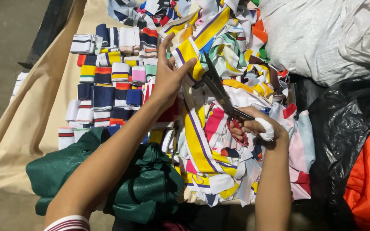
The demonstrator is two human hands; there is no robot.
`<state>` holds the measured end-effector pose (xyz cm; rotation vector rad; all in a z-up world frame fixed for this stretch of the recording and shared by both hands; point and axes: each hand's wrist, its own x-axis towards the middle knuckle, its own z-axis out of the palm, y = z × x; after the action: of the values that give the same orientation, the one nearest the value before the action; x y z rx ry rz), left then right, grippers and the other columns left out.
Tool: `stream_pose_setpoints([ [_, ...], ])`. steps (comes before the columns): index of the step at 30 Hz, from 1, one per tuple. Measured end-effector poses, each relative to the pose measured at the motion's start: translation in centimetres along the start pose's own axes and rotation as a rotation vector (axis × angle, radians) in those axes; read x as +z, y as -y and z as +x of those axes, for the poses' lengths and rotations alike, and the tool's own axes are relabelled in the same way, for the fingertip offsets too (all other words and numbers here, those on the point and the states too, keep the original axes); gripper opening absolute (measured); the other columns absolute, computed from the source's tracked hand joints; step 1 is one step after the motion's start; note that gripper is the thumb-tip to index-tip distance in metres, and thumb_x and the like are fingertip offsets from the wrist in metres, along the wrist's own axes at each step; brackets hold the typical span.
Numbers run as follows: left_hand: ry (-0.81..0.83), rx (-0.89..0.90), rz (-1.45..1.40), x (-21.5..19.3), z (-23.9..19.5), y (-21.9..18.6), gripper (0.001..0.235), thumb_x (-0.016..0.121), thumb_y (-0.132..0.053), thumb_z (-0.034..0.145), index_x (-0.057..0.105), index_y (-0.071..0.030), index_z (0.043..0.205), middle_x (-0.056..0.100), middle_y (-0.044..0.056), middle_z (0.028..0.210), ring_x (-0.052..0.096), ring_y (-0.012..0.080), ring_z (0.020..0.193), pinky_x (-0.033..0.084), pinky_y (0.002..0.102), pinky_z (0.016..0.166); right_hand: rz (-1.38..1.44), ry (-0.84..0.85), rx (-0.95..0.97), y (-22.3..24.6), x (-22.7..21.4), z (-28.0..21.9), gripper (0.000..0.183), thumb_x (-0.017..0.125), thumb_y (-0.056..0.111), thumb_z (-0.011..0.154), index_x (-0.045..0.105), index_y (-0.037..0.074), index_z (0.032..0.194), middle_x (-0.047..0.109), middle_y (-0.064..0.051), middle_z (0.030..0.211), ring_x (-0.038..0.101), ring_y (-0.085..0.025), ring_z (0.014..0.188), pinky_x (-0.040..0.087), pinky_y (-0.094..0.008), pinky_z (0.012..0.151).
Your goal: Trimming the edges of colorful fabric scraps using a pair of scissors on a work table in a factory setting.
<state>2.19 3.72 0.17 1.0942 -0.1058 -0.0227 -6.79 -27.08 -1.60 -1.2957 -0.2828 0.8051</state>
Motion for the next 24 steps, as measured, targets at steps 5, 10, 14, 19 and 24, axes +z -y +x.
stream_pose_setpoints([
  [5,-0.010,-0.054,0.028,0.6,-0.9,-0.1,0.073,0.079,-0.013,0.089,0.038,-0.030,0.146,0.034,0.024,0.161,0.063,0.0314,0.131,0.073,0.039,0.076,0.054,0.084,-0.031,-0.1,-0.2,0.1,0.069,0.079,0.036,0.090,0.047,-0.011,0.128,0.053,-0.011,0.083,0.056,-0.019,0.073,0.049,-0.031,0.060],
  [10,0.047,-0.042,0.036,1.2,-1.4,-0.2,0.067,0.078,-0.013,0.090,0.041,-0.028,0.144,0.036,0.023,0.160,0.061,0.0304,0.135,0.072,0.039,0.081,-0.366,-0.192,0.067,-2.2,-3.2,-0.4,0.090,0.072,0.055,0.081,0.047,0.002,0.149,0.061,-0.003,0.080,0.052,-0.005,0.058,0.035,-0.020,0.048],
  [14,0.099,-0.078,-0.004,1.4,-1.8,-0.4,0.074,0.078,-0.011,0.089,0.036,-0.027,0.148,0.047,0.024,0.154,0.065,0.0310,0.131,0.071,0.040,0.081,-0.068,-0.009,0.000,2.9,4.0,1.3,0.063,0.081,0.051,0.083,0.055,-0.002,0.105,0.053,-0.007,0.073,0.058,-0.017,0.063,0.052,-0.029,0.055],
  [19,0.153,-0.002,0.024,1.6,-2.0,-1.0,0.075,0.077,-0.012,0.090,0.033,-0.026,0.150,0.050,0.027,0.152,0.068,0.0298,0.126,0.072,0.034,0.080,-0.077,-0.036,-0.079,2.1,4.8,2.1,0.058,0.082,0.047,0.084,0.056,-0.001,0.103,0.053,-0.006,0.071,0.061,-0.021,0.060,0.055,-0.034,0.056],
  [24,0.205,0.146,0.146,2.9,-2.3,-2.6,0.068,0.078,-0.014,0.093,0.038,-0.023,0.148,0.034,0.017,0.163,0.065,0.0298,0.132,0.068,0.035,0.094,-0.011,-0.024,-0.149,1.8,5.8,1.8,0.059,0.084,0.047,0.084,0.053,-0.001,0.102,0.055,-0.007,0.073,0.064,-0.023,0.062,0.056,-0.036,0.060],
])
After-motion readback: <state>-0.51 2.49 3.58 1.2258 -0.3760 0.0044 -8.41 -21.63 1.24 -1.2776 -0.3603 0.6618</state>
